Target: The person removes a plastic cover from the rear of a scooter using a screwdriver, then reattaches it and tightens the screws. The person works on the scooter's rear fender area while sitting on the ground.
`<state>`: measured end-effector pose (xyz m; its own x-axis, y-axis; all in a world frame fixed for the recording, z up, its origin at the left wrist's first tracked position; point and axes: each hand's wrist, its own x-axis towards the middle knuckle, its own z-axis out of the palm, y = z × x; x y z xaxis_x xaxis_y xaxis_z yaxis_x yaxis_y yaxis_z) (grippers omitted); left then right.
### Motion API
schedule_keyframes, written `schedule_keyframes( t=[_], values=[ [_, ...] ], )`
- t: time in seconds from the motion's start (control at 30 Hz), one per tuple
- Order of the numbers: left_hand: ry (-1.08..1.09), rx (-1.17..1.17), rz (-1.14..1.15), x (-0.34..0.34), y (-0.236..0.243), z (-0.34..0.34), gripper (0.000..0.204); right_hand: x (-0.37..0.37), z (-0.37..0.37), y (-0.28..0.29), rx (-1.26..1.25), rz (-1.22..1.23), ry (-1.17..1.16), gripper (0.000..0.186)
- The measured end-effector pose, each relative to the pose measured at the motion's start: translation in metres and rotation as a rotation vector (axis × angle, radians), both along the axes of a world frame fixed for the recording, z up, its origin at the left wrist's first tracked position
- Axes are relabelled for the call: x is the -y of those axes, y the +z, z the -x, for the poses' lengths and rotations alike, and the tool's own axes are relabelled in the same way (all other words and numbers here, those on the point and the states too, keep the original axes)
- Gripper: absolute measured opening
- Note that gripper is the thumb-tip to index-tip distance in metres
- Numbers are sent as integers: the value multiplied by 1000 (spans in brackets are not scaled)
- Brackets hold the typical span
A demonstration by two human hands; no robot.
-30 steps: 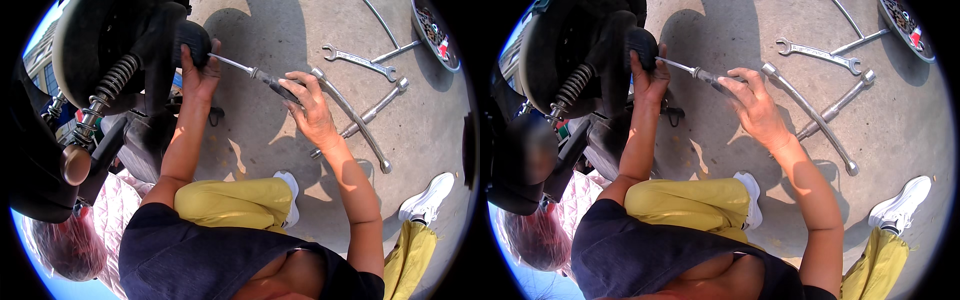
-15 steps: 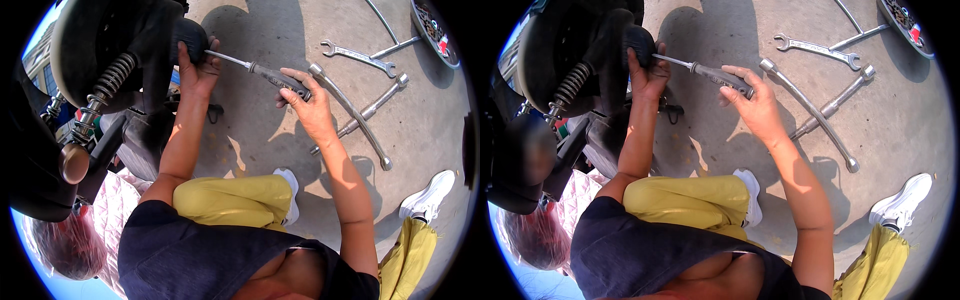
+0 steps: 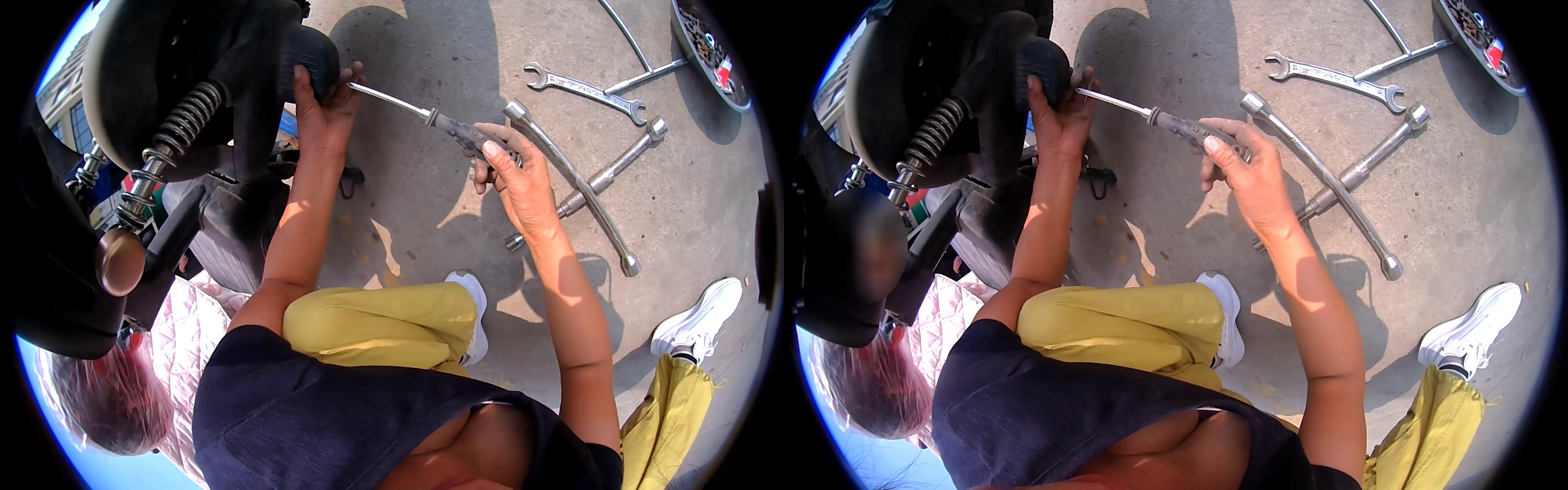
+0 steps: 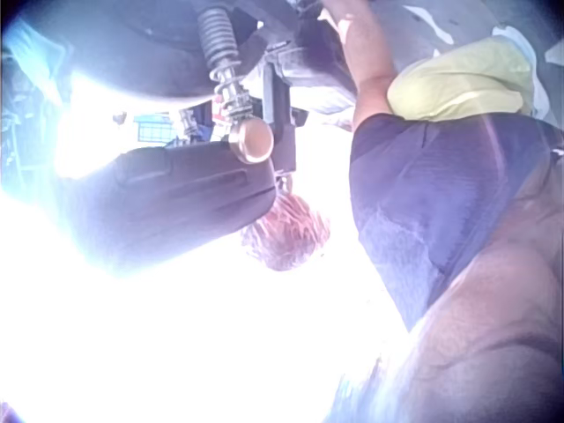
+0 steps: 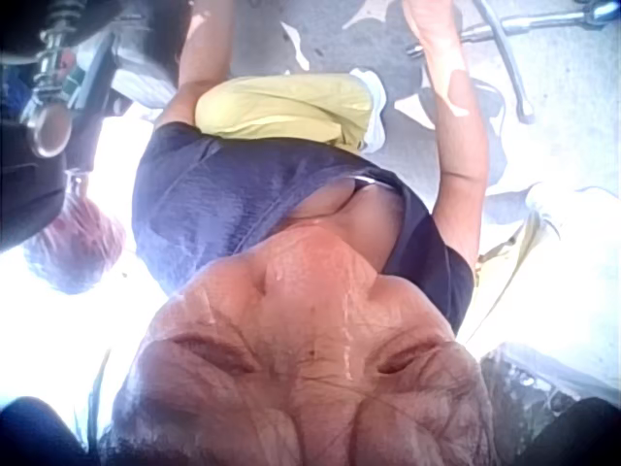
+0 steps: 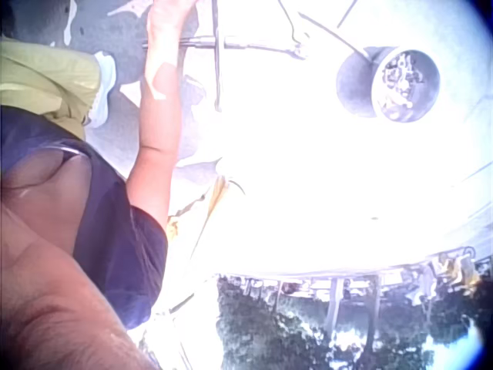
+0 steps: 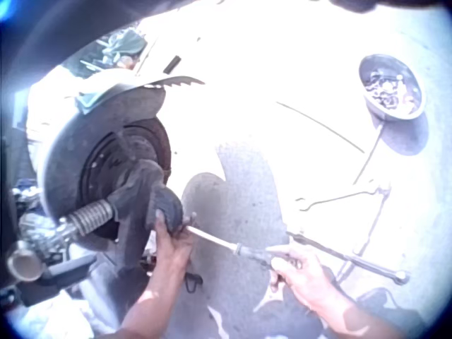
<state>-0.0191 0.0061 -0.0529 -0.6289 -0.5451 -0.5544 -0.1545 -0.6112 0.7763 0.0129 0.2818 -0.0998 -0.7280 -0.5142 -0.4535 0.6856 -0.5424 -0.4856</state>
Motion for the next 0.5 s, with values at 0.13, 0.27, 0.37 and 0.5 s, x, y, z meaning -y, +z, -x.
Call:
schedule_keyframes(
  t=[0.13,0.27,0.37,0.5],
  values=[
    [-78,-57,7,11,-4,-3,53,5,-2,10,-175,-186,11,33],
    [-150,-50,-11,3,4,-1,52,13,-1,10,-191,-187,14,31],
    [-140,-49,-2,3,4,-2,56,15,0,13,-218,-196,25,29],
    [-145,-33,20,-1,2,-9,59,12,-5,10,-234,-210,1,28]
  ],
)
